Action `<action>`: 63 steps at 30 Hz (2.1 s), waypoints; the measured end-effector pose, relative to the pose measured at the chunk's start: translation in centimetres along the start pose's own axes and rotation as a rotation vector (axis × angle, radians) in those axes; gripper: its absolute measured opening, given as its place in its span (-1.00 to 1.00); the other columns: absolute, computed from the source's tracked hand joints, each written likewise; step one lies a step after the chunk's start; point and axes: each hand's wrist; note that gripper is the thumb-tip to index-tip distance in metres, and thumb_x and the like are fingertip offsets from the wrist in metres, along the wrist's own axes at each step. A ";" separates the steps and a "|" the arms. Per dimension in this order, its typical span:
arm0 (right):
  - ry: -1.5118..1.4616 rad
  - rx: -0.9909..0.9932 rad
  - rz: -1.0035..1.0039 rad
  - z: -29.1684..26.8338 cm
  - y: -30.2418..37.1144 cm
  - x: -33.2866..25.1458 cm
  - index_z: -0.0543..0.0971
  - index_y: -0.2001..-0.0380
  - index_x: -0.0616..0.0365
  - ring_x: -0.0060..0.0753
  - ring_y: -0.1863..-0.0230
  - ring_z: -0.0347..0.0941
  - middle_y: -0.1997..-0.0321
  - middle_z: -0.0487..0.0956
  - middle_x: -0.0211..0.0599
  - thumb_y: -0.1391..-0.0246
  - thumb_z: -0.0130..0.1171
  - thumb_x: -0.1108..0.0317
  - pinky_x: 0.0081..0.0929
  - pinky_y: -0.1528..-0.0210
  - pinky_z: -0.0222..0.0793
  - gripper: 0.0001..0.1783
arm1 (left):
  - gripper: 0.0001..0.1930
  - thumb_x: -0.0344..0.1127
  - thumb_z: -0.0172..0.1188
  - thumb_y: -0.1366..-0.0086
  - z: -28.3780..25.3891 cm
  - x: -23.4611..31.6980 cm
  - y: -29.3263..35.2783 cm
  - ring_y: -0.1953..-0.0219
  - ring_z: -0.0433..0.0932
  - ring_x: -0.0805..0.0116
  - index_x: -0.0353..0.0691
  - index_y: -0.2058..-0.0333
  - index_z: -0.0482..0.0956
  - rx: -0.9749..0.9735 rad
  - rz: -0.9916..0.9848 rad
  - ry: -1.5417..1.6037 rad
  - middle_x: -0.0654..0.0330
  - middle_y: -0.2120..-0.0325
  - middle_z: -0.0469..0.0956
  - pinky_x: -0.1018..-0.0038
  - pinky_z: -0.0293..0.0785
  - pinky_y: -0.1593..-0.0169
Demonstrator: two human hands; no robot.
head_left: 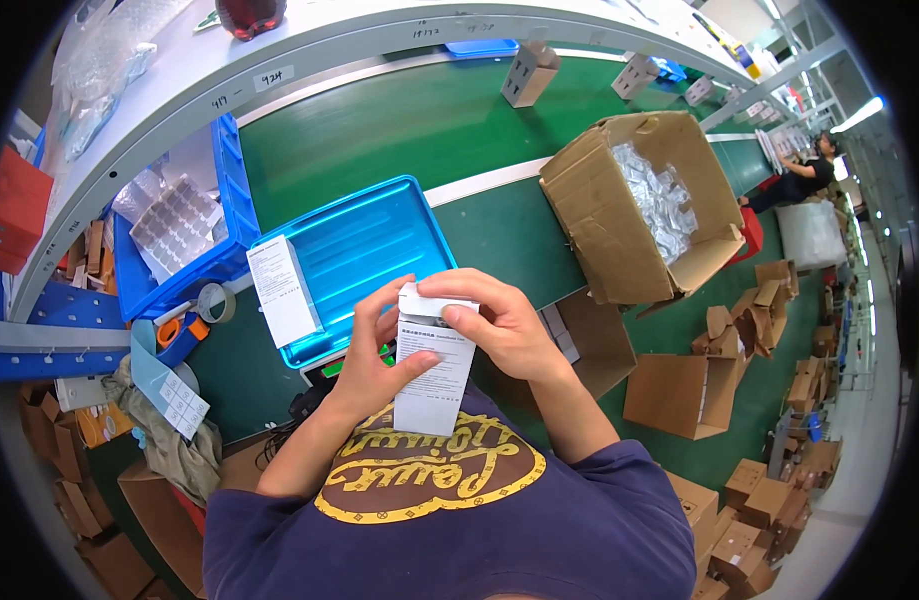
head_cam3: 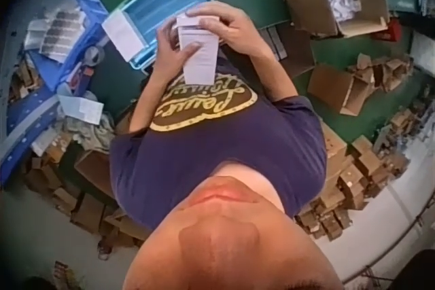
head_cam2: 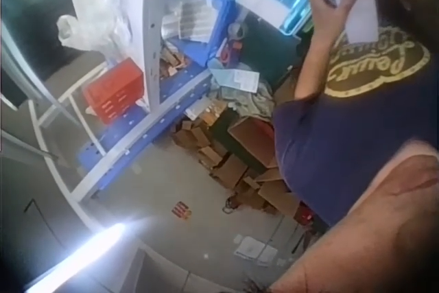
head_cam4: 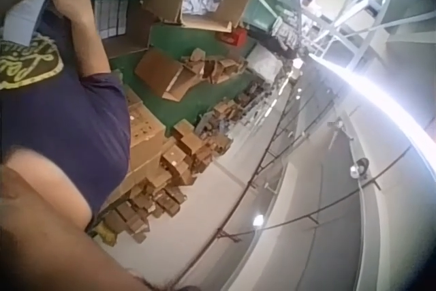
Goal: Packing plastic components into small boxes, checking their weight on a digital scale, and organizing them into larger shipping cartons on a factory assembly line.
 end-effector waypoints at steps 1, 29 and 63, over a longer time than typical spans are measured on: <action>0.002 -0.004 0.004 -0.2 0.2 0.3 0.57 0.02 0.19 -0.39 -0.08 0.43 -0.06 0.50 -0.24 -0.20 0.15 0.33 -0.46 -0.11 0.34 -0.69 | -0.24 -0.24 0.43 -0.14 0.3 -0.1 0.2 -0.24 0.35 0.14 -0.21 -0.23 0.19 0.076 0.080 0.085 0.04 -0.30 0.09 0.26 0.44 -0.19; 0.538 0.218 0.140 8.1 -13.3 19.4 0.18 -0.35 0.04 -0.17 0.11 0.47 0.03 0.43 -0.01 -0.19 0.18 0.03 -0.31 0.06 0.43 -0.25 | -0.42 -0.26 0.14 -0.33 -14.9 -6.5 1.2 -0.38 0.10 -0.14 -0.13 -0.29 0.23 0.410 -0.097 -1.014 -0.06 -0.42 -0.11 0.21 0.19 -0.33; 0.715 0.722 0.884 -48.2 5.4 7.6 0.29 -0.21 0.15 -0.25 0.41 0.58 0.16 0.58 0.00 -0.05 0.23 0.44 -0.27 0.47 0.54 -0.36 | -0.03 0.31 0.29 -0.10 1.1 -23.9 -58.8 -0.10 0.45 0.10 -0.28 -0.27 0.18 -0.552 -0.432 0.088 -0.03 -0.03 0.47 0.18 0.42 -0.11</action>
Point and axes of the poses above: each hand's wrist, its own y-axis away from the middle knuckle, its own z-axis out of the palm, x = y × z
